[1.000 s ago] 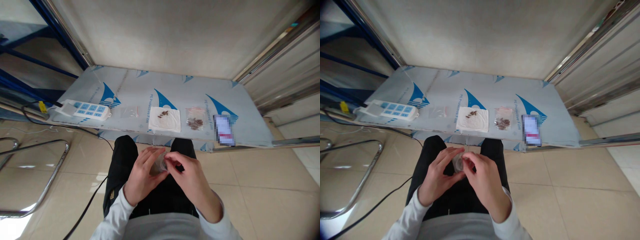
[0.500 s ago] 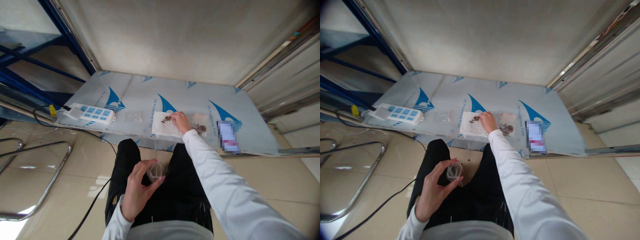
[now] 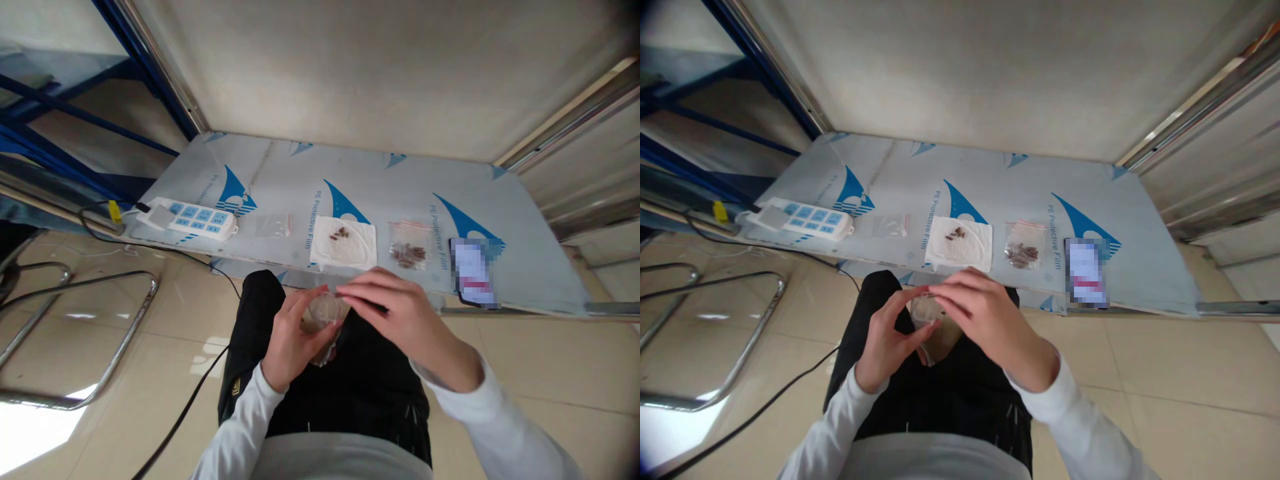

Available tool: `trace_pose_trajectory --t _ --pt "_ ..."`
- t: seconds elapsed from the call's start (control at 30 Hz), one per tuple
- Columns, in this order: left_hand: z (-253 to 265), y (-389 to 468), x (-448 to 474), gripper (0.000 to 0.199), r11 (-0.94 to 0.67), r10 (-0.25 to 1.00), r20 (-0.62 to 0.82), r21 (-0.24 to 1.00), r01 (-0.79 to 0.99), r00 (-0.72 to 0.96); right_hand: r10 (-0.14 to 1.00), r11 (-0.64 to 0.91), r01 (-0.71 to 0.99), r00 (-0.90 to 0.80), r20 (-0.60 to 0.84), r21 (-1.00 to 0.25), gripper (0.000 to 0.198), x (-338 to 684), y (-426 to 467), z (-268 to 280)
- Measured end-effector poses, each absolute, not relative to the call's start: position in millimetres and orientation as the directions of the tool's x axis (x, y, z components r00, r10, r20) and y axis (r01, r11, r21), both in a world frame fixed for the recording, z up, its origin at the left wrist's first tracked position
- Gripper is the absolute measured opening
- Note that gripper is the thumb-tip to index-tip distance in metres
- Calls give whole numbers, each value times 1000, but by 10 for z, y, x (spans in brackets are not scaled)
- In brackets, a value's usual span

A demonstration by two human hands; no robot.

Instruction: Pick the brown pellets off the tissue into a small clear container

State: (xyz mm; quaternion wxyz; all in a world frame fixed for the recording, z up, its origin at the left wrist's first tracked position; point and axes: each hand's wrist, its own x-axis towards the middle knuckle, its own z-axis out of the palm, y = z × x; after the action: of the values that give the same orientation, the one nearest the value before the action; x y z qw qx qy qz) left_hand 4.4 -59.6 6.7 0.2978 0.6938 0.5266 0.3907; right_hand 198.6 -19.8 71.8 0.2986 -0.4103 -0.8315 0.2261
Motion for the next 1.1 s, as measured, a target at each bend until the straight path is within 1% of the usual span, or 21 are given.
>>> trace_pose_trajectory --t 0.1,0.17,0.2,0.23,0.3,0.37,0.43,0.47,0.5,0.57,0.63,0.73,0.83,0.9,0.97,1.0,1.03,1.07,1.1 --pt "88 -589 108 42 -309 951 260 838 450 170 742 643 578 -633 222 -502 20 1904 -410 793" --pt "87 -607 121 42 -318 948 267 842 436 174 708 676 586 -684 174 -447 17 1887 -414 771" --pt "82 -619 115 43 -314 949 264 843 437 172 702 678 573 -690 176 -460 16 1896 -387 753" --pt "77 -631 104 44 -303 953 254 844 443 166 708 665 552 -679 192 -502 15 1915 -340 731" --pt "63 -655 70 45 -270 963 230 844 463 142 775 591 527 -580 250 -610 14 1978 -180 660" --pt "51 -680 37 46 -238 971 213 844 480 107 878 469 582 -391 277 -664 13 2052 76 524" --pt "46 -707 18 47 -220 975 209 847 484 78 948 312 712 -189 257 -628 12 2106 398 310" --pt "47 -721 13 48 -217 975 209 848 483 70 970 229 777 -132 204 -587 12 2120 560 184" --pt "50 -736 11 48 -216 975 210 851 479 68 984 163 825 -97 149 -542 14 2124 708 56" --pt "63 -764 8 49 -224 974 215 855 467 73 990 124 854 -75 115 -506 18 2110 935 -174" --pt "73 -790 3 50 -235 971 223 857 458 82 992 114 861 -70 107 -496 18 2078 1057 -335" --pt "67 -813 -8 50 -252 967 239 853 456 87 993 94 862 -47 107 -497 12 2047 1111 -428" --pt "40 -803 -13 49 -253 967 239 855 453 89 994 71 847 -16 109 -527 10 2058 1060 -355" --pt "28 -776 -11 49 -243 970 228 859 451 89 994 58 825 1 105 -563 9 2068 908 -204" --pt "26 -739 -3 50 -240 971 223 861 448 92 993 75 768 0 117 -636 10 2058 614 24" --pt "29 -719 4 50 -244 970 224 863 442 96 989 111 691 -5 149 -715 13 2046 422 156" --pt "33 -701 14 50 -249 968 228 866 434 101 985 159 608 -42 168 -778 16 2028 214 288" --pt "37 -685 27 50 -256 967 233 869 423 106 980 199 551 -101 173 -811 18 2006 5 411" --pt "41 -672 43 50 -266 964 241 872 411 112 970 236 532 -174 168 -813 18 1980 -188 515"
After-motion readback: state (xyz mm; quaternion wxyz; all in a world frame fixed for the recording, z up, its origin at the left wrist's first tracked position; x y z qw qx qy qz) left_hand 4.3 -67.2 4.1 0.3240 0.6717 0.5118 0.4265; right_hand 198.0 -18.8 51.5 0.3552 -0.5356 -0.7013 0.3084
